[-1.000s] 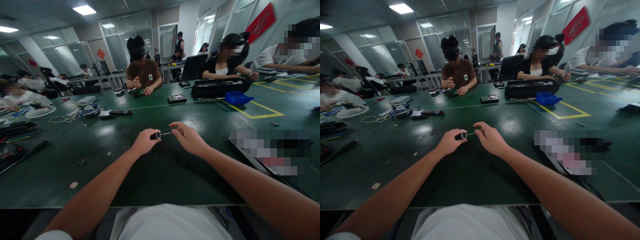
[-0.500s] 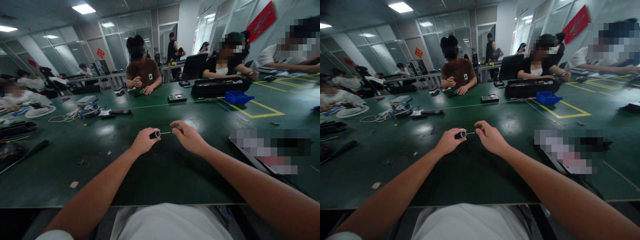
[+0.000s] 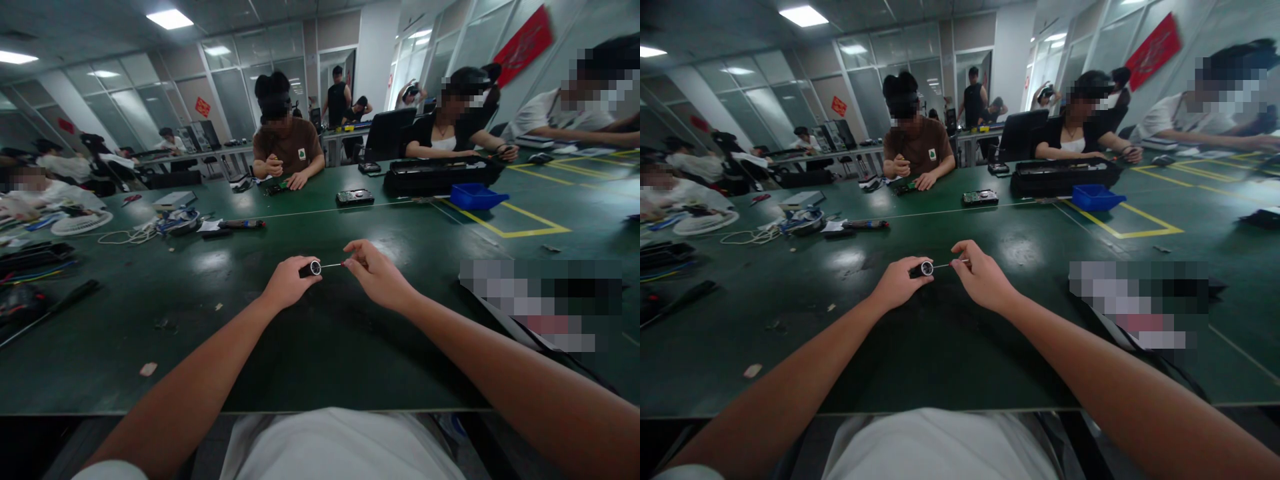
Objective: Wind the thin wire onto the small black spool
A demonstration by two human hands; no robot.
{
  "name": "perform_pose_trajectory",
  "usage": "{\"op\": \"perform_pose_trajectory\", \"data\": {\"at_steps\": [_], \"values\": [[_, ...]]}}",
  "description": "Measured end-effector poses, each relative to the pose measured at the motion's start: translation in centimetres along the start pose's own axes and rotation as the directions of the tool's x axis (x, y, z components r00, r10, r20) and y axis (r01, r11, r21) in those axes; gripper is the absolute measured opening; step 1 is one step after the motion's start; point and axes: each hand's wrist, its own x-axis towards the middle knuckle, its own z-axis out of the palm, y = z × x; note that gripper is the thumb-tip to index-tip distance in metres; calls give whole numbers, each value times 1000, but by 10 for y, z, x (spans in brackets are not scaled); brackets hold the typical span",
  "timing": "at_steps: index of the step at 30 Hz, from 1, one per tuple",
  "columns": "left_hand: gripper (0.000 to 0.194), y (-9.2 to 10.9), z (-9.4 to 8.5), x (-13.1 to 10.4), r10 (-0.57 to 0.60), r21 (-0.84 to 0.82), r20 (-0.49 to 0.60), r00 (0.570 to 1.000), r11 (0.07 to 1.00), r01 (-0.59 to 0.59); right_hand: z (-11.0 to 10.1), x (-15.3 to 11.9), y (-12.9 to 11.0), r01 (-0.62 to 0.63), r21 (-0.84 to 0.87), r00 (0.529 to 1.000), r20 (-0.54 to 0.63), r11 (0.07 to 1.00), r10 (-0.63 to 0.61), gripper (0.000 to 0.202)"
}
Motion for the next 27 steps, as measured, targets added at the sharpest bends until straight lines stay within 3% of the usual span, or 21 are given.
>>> {"op": "perform_pose_trajectory", "data": {"at_steps": [5, 7, 9, 10, 12, 18, 27], "values": [[33, 1, 1, -1, 3, 6, 12, 1000, 1000, -3, 4, 3, 1, -79, 275, 995, -32, 958, 91, 18], [34, 2, 1, -1, 42, 8, 11, 999, 999, -42, 6, 6, 4, -164, 458, 979, -32, 873, 201, 18], [35, 3, 1, 0, 87, 16, 5, 996, 996, -87, 8, 9, 8, -282, 626, 939, 24, 727, 344, 18], [36, 3, 0, 0, 101, 26, 4, 995, 995, -101, 8, 10, 11, -343, 672, 915, 80, 656, 396, 19], [35, 4, -1, 0, 100, 48, 7, 995, 994, -101, 9, 12, 15, -385, 693, 894, 116, 610, 433, 20], [37, 3, 0, 1, 71, 57, 15, 997, 996, -71, 10, 10, 15, -247, 648, 933, -43, 720, 358, 21], [37, 4, 0, 1, 67, 78, 30, 997, 995, -70, 6, 6, 11, -104, 377, 979, -122, 921, 160, 24]]}}
